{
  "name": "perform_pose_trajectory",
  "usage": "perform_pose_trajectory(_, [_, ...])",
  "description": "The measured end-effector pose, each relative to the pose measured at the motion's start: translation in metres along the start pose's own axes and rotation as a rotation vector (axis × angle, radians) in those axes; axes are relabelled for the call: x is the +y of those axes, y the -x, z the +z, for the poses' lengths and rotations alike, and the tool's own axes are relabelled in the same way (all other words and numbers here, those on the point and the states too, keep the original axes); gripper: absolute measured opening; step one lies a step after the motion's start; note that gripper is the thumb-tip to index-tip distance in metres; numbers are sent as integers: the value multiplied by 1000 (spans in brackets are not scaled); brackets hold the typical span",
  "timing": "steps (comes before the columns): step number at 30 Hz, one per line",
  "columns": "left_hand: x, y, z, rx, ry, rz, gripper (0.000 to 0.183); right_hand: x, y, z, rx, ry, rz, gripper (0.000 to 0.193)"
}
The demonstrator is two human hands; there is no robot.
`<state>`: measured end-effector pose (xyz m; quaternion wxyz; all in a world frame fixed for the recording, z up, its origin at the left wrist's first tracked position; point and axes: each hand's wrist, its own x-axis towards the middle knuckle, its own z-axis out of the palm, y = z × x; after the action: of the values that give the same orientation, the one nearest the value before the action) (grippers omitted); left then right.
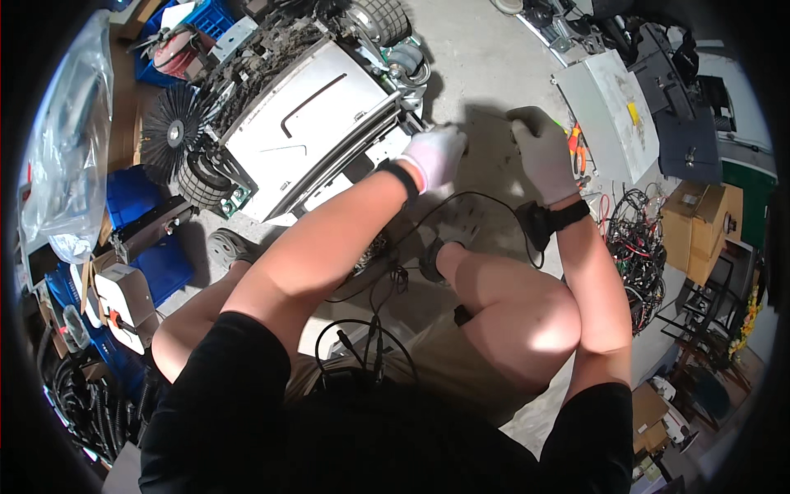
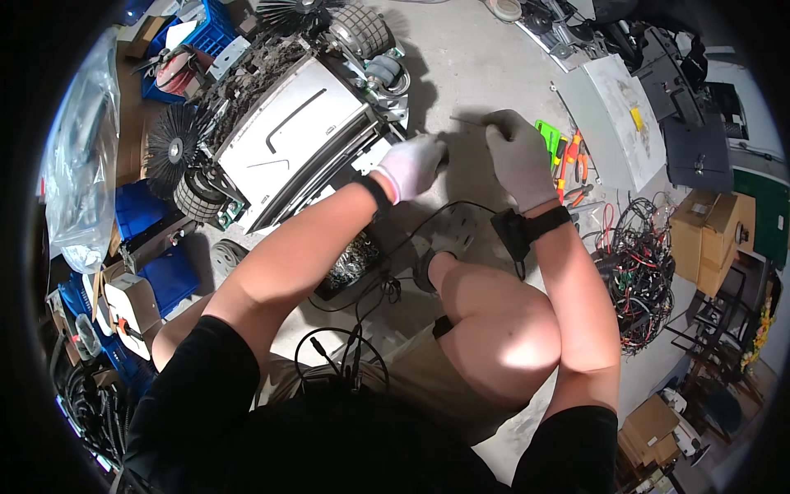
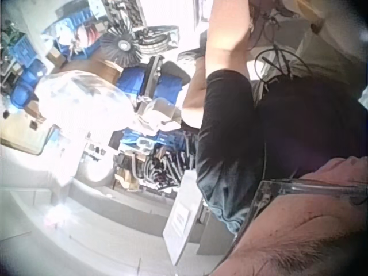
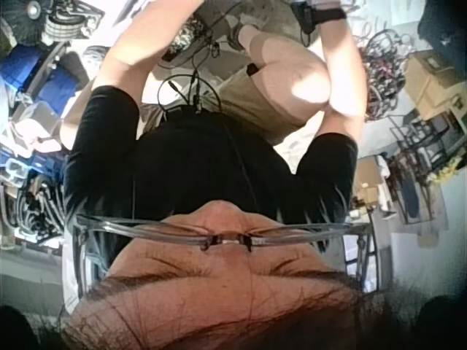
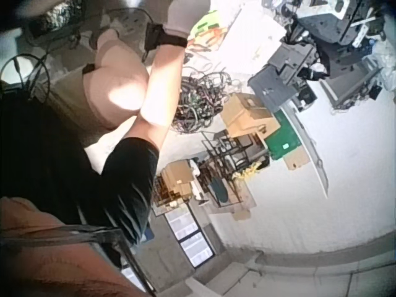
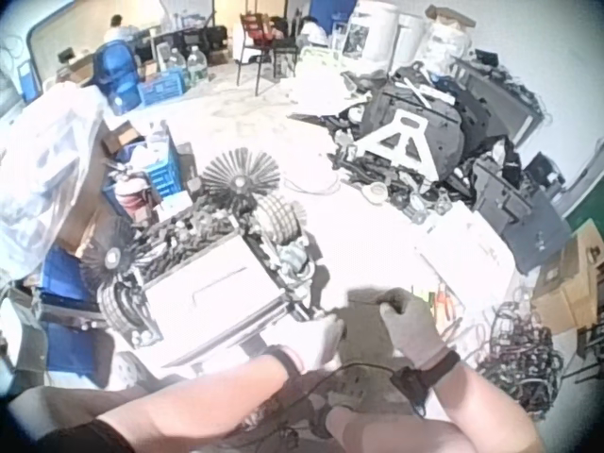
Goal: The recorder is using a wrench and hands to disassemble components from a large floor-based cleaning or sweeping robot in an electromechanical workshop.
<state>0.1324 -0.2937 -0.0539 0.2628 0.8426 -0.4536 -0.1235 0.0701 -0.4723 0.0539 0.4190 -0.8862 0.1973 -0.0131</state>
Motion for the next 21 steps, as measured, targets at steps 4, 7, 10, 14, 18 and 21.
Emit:
perform_pose_trajectory(4, [7,85,16,-224,101,29,19,14,7,-10,-47,-379,136,29])
perform_pose_trajectory(7, [-25,147,24,-502,40,-158,23,13,7,-14,-111,-348,175,32])
perform_pose_trajectory(10, [-61,170,24,-543,77,-231,27,11,1,-6,-179,-360,199,33])
perform_pose_trajectory(14, [-67,177,18,-492,180,-350,29,0,4,-6,-186,-259,238,33])
perform_pose_trajectory(18, [-36,164,-4,-504,171,-614,33,11,17,-27,14,-165,-189,24])
perform_pose_trajectory(21, [-62,206,5,-228,141,-519,39,-1,26,-69,7,-301,-7,28])
